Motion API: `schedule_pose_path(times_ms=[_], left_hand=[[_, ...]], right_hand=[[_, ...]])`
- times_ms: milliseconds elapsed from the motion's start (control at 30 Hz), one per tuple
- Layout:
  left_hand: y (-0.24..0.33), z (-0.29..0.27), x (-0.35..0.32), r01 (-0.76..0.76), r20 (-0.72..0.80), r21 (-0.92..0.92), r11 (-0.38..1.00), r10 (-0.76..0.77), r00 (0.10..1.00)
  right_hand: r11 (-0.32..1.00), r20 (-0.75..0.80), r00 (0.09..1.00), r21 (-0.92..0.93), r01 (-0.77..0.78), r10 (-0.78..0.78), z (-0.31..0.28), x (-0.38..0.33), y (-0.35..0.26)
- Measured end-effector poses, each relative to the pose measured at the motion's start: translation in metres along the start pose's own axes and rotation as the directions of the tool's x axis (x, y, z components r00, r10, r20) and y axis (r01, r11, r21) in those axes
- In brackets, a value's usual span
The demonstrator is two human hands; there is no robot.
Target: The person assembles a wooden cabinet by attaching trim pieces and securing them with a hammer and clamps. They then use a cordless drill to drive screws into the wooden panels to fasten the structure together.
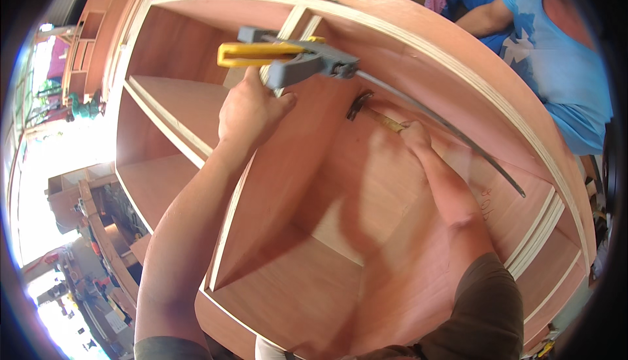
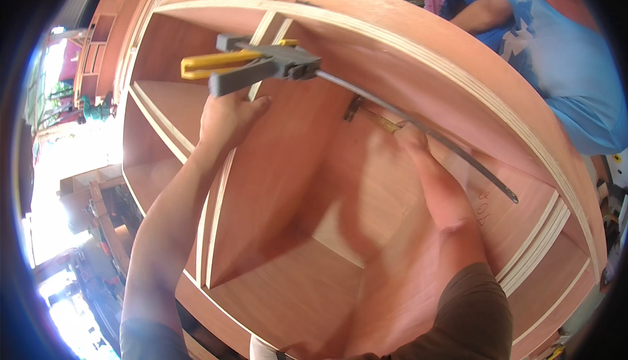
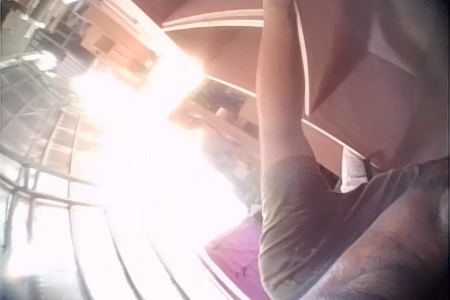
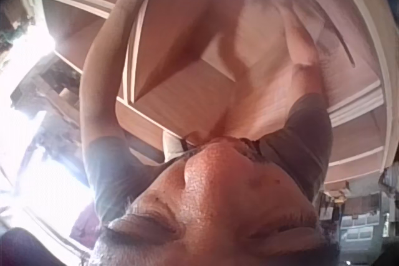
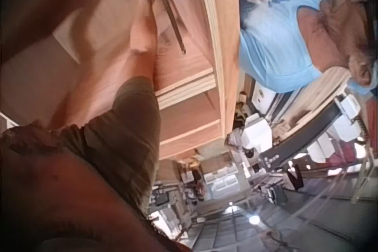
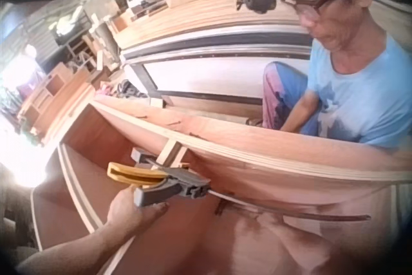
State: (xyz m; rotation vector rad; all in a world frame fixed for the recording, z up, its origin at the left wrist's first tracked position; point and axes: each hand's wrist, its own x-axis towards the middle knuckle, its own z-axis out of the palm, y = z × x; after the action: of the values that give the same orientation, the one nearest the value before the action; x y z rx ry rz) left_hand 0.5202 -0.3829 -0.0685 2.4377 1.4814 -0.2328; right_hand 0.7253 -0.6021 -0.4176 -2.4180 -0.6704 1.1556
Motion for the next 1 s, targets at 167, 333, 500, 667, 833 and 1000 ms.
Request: schedule_pose_path(times_ms=[167,333,500,667,833,1000], left_hand=[[0.007,-0.011,-0.006,0.05,0.025,0.01,0.999,-0.05,0.998],[0.019,-0.019,-0.01,0.021,0.072,0.055,0.998,-0.025,0.997],[0.0,-0.022,-0.013,0.062,0.147,-0.055,0.997,-0.053,0.988],[-0.005,-0.019,-0.014,-0.023,0.04,-0.069,0.997,0.026,0.999],[-0.004,-0.023,-0.014,-0.031,0.076,-0.117,0.993,0.04,0.996],[-0.009,-0.017,-0.01,-0.023,0.099,-0.136,0.99,0.037,0.994]], right_hand=[[0.997,0.086,0.996,0.071,0.006,-0.013,0.009,-0.014,0.0],[0.934,-0.018,0.999,0.356,-0.034,0.043,0.08,-0.033,0.062],[0.972,-0.099,0.978,0.169,-0.164,0.183,0.137,-0.155,0.008],[0.955,-0.016,0.958,0.086,-0.283,0.285,0.187,-0.242,-0.005],[0.936,-0.196,0.974,-0.307,-0.17,0.112,0.276,-0.301,0.039],[0.876,-0.022,0.876,-0.012,-0.483,0.483,0.292,-0.334,-0.011]])
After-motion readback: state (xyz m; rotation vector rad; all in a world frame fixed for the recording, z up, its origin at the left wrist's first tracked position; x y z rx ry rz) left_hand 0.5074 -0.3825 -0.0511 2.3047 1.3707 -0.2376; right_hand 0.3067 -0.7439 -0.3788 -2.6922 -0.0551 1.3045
